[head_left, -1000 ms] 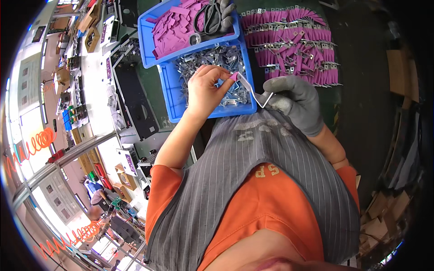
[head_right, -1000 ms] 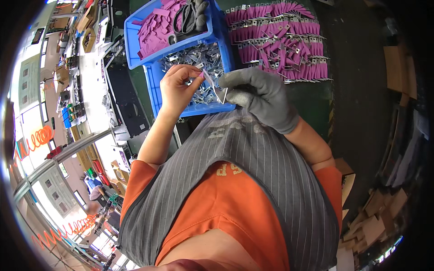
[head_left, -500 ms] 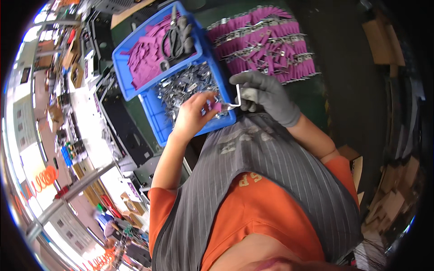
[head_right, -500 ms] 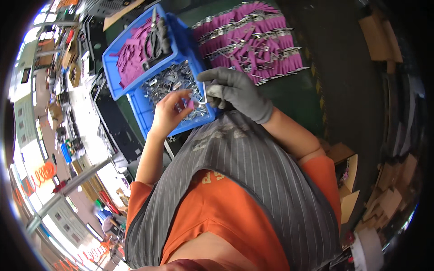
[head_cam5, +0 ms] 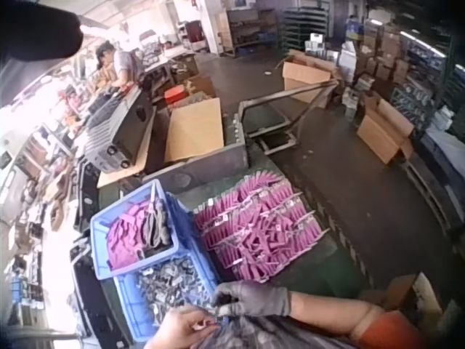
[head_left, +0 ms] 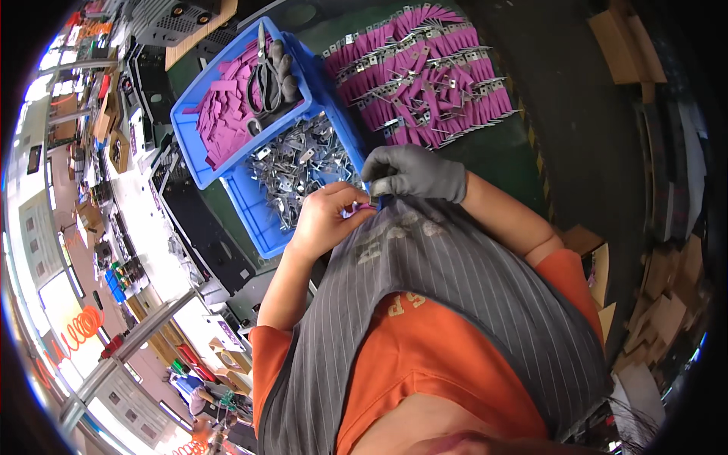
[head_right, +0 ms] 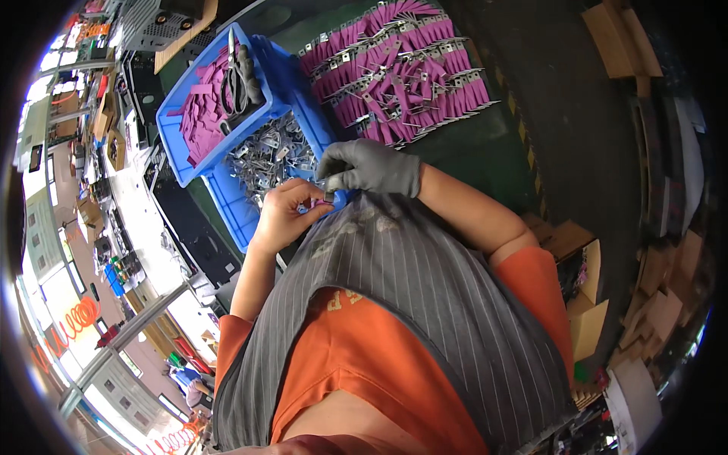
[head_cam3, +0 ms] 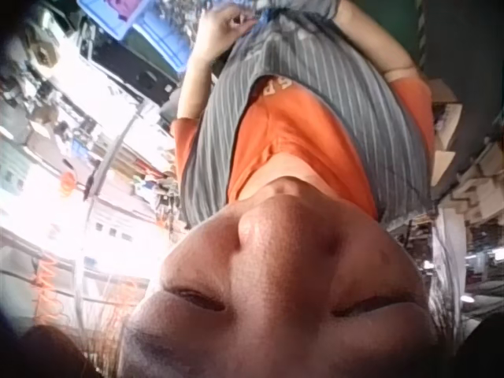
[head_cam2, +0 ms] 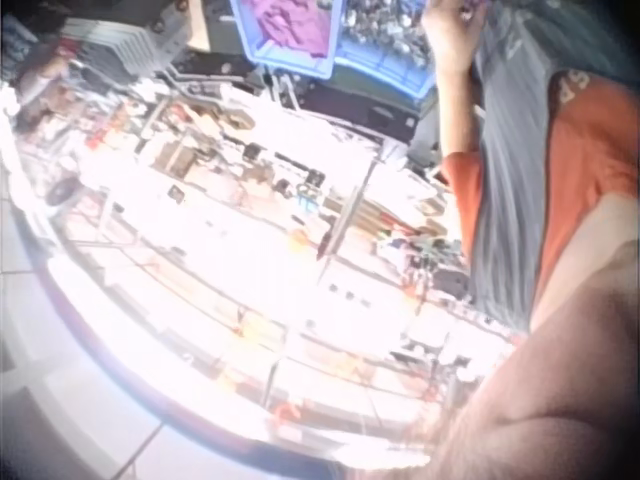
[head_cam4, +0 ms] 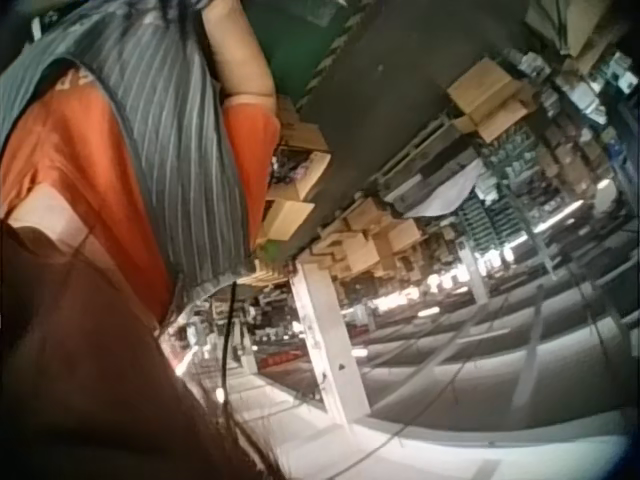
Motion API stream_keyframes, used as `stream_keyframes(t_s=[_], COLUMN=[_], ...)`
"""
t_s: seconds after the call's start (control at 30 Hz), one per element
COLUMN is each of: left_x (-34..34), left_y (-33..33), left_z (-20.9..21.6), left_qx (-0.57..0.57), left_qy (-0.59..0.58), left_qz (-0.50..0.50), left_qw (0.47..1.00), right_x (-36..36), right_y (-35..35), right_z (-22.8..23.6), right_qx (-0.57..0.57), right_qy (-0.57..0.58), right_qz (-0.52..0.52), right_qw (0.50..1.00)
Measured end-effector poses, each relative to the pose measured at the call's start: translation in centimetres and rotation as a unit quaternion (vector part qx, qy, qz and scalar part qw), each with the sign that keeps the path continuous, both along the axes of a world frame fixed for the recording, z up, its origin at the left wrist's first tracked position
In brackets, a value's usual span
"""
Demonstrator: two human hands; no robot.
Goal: The person repeatedly picks up small metal brackets from a blue bin and attaches pink plastic strips to them using a metal tool. The person then places the assembled units onto a green workbench surface. The task involves repetitive manual assembly of small hardware components.
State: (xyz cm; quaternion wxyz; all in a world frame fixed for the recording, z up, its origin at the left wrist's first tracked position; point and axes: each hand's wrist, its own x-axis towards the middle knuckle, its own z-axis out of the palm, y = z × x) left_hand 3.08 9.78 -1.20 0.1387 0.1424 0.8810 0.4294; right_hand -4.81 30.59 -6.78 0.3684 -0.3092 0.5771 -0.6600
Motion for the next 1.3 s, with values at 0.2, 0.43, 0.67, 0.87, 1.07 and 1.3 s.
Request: stream_keyframes(t_s=[0.2,0.43,0.67,0.87,1.07,1.3], left_x=[0.0,3.4,4.4,2.7,2.7,1.5], left_y=[-3.3,-12.0,-11.9,-11.6,-11.9,-10.9], left_z=[-1.5,-6.3,-11.5,-12.8,-13.2,-9.6], left_qx=[-0.114,-0.325,-0.397,-0.395,-0.385,-0.331], left_qy=[0.047,-0.065,-0.112,-0.070,-0.042,-0.001], left_qz=[0.204,0.272,0.195,0.066,-0.047,-0.007], left_qw=[0.971,0.904,0.890,0.913,0.921,0.943], right_x=[-3.2,-7.1,-3.5,0.1,1.0,0.9], right_y=[3.0,7.1,2.7,-1.6,-2.3,-2.1], right_z=[-3.7,-7.0,-5.6,-4.2,-4.4,-2.9], right_qx=[0.132,0.211,0.158,0.128,0.120,0.125], right_qy=[0.178,0.355,0.288,0.242,0.227,0.202], right_qz=[-0.225,-0.424,-0.303,-0.152,-0.127,-0.137], right_qw=[0.949,0.806,0.895,0.950,0.958,0.962])
